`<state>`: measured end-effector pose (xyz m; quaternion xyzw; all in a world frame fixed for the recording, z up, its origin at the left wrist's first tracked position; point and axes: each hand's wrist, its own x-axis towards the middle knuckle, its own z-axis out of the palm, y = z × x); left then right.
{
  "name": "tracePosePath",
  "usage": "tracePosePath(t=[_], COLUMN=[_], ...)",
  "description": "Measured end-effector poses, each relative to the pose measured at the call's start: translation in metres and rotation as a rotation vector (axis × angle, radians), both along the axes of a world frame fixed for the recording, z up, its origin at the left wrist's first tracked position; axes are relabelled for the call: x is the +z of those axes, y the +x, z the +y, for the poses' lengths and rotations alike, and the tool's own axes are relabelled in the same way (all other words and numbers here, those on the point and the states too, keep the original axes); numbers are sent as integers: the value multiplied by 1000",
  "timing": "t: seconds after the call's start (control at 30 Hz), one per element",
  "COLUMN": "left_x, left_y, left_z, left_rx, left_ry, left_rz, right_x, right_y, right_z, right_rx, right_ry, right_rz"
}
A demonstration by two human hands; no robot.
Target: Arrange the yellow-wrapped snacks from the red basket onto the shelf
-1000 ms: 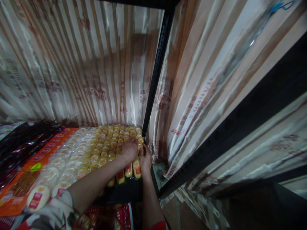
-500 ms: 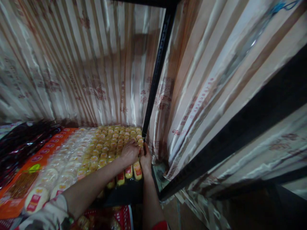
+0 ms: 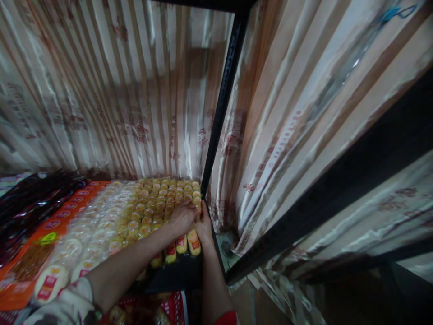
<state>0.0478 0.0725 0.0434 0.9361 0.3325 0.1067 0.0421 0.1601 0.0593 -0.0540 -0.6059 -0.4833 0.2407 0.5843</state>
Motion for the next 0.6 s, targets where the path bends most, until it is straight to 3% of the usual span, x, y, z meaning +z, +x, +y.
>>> tracePosePath(t=[0.33,0.5,0.6], left_x=[6,7,6], left_y=[-1,0,0], left_z=[-4,-3,-3], left_rx=[31,47,49], left_ry=[3,16,7], left_rz=[-5,17,6], right_x=[-1,1,0], right_y=[6,8,8], right_z=[-1,-5,-6], right_rx=[-71,-159,-119], right_ry=[-29,-114,-100], right_rz=[-5,-36,-38])
